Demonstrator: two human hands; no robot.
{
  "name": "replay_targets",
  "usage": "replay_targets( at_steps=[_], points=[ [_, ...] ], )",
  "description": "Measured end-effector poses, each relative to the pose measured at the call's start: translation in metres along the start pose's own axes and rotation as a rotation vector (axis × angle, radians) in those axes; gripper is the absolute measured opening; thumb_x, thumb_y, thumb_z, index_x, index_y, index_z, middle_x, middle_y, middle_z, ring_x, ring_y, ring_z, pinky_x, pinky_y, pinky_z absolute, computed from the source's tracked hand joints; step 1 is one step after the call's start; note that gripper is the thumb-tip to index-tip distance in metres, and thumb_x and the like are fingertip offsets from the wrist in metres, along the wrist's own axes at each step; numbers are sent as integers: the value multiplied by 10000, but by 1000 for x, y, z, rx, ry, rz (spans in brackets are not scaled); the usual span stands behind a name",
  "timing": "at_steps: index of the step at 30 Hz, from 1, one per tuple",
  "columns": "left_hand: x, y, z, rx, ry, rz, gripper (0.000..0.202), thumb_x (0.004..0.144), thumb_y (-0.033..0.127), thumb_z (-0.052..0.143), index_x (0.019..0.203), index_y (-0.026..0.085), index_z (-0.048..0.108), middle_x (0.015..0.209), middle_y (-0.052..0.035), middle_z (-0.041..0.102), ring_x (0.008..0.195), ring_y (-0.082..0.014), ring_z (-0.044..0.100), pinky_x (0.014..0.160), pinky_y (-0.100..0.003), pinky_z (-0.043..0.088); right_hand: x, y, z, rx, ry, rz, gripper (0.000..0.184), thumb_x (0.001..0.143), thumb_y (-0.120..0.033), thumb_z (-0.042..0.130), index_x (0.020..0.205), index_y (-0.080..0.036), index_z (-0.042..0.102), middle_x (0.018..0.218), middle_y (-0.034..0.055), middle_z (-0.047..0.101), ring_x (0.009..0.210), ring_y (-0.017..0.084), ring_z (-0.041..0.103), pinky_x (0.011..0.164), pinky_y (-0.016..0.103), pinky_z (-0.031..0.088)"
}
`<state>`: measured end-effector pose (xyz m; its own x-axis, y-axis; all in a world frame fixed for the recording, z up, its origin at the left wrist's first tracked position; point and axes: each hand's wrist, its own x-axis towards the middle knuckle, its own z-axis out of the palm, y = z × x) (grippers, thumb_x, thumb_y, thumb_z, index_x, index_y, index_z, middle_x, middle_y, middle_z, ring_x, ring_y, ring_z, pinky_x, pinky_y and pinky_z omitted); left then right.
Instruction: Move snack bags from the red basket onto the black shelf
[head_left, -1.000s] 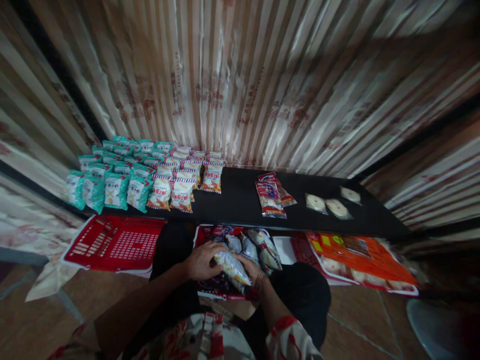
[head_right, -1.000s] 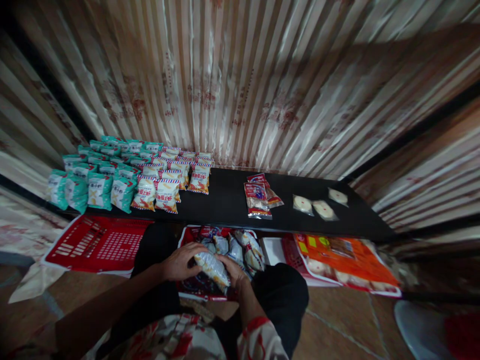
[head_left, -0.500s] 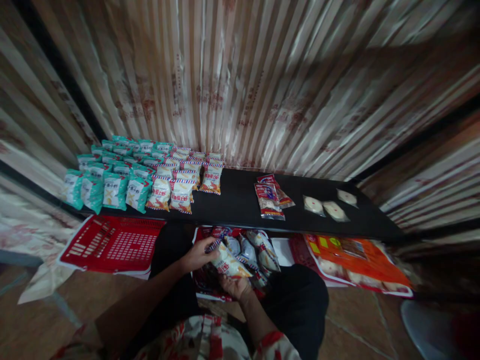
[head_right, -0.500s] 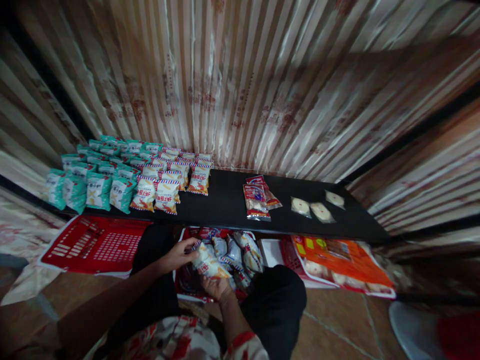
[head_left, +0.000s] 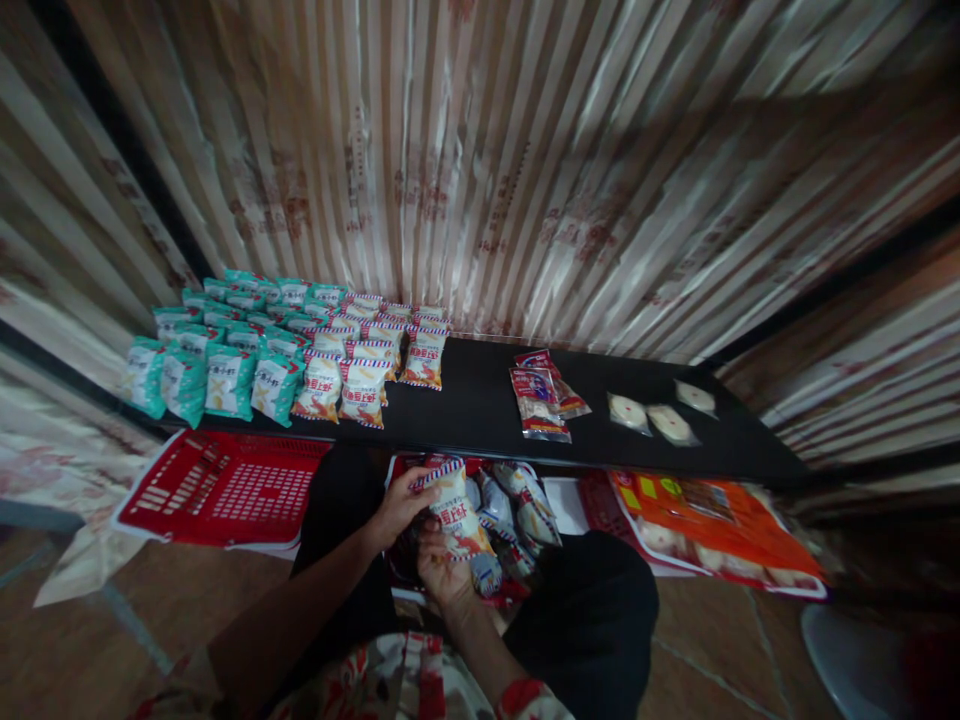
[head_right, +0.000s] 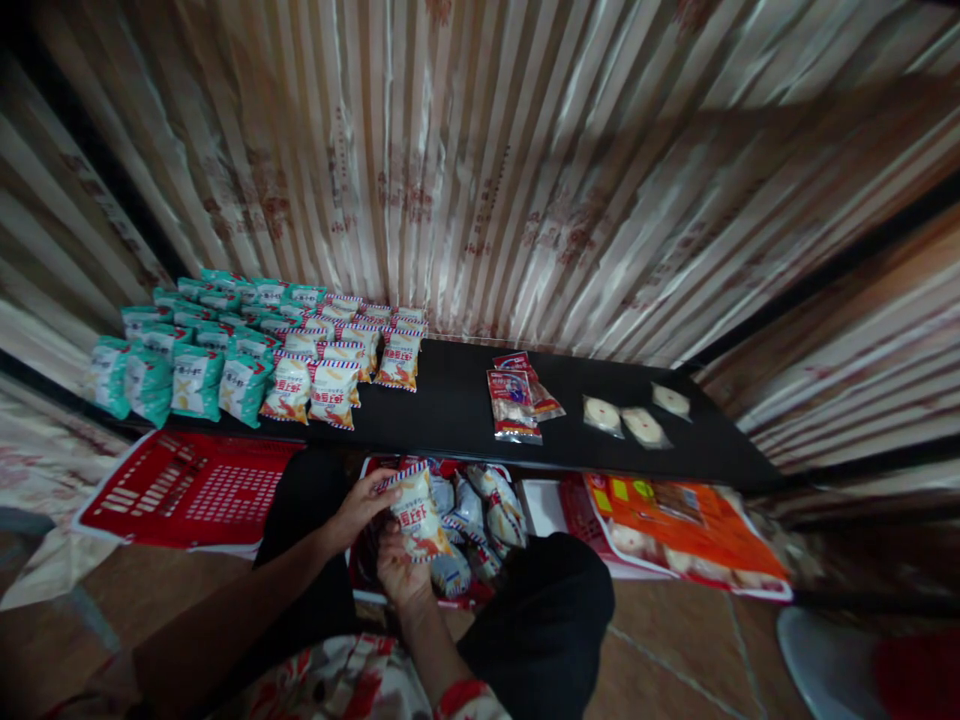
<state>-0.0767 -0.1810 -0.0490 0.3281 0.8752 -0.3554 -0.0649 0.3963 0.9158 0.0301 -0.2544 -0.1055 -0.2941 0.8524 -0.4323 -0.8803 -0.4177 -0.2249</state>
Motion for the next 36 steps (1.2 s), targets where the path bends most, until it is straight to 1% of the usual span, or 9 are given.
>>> replay_targets(
  at_steps=[4,7,11,14,18,23,26,30,36],
  points=[
    [2,2,-1,-11,11,-58,585,632,499,687,1081,169,509,636,39,596,522,-102,531,520,-213,412,3,1,5,107,145,-6,27,761,-230,563,755,-214,585,680,3,620,590,110,566,548,211,492],
    [8,4,-8,32,0,11,507,625,457,700,1010,162,553,746,6,630,622,-120,572,586,-226,444,5,-4,4,94,295,12,165,818,-306,474,777,-226,613,712,23,667,711,173,629,647,313,526],
    [15,9,-19,166,-49,86,423,626,412,699,952,160,604,878,-19,648,779,-154,596,713,-252,460,4,-18,7,-39,420,-64,231,833,-338,459,860,-211,650,736,26,693,719,186,640,702,340,515],
    [19,11,-25,261,-76,71,396,654,398,672,969,166,614,855,-12,656,768,-157,595,705,-256,456,0,-28,14,-200,340,-29,292,789,-391,556,968,-179,648,848,57,710,827,218,651,758,373,503],
    [29,6,-32,331,-44,60,371,662,395,662,936,147,625,819,-20,662,745,-161,599,673,-250,456,-8,-39,20,-421,222,21,419,715,-460,656,1012,-164,634,900,72,703,863,234,650,732,366,506],
    [41,3,-35,477,33,93,337,681,380,652,924,147,640,842,-41,673,793,-186,616,707,-263,468,-11,-43,27,-555,306,-30,376,671,-396,735,966,-184,638,887,39,705,795,186,645,680,286,491],
    [41,11,-32,510,95,116,382,702,368,646,1009,141,621,964,-77,670,864,-197,620,773,-285,474,-9,-44,39,-572,241,-60,373,673,-395,741,954,-174,633,869,46,706,774,182,648,698,295,484],
    [37,22,-25,434,191,123,511,698,361,680,1141,138,556,1093,-111,635,946,-202,615,855,-299,463,-8,-45,55,-570,161,-95,394,682,-427,725,973,-183,621,835,44,708,790,200,656,729,323,485],
    [36,18,-16,185,256,95,663,689,366,721,1261,162,454,1067,-94,656,995,-214,611,897,-327,459,-6,-45,63,-592,146,-197,459,673,-426,732,1042,-189,598,899,55,709,869,224,654,766,338,485]
  ],
)
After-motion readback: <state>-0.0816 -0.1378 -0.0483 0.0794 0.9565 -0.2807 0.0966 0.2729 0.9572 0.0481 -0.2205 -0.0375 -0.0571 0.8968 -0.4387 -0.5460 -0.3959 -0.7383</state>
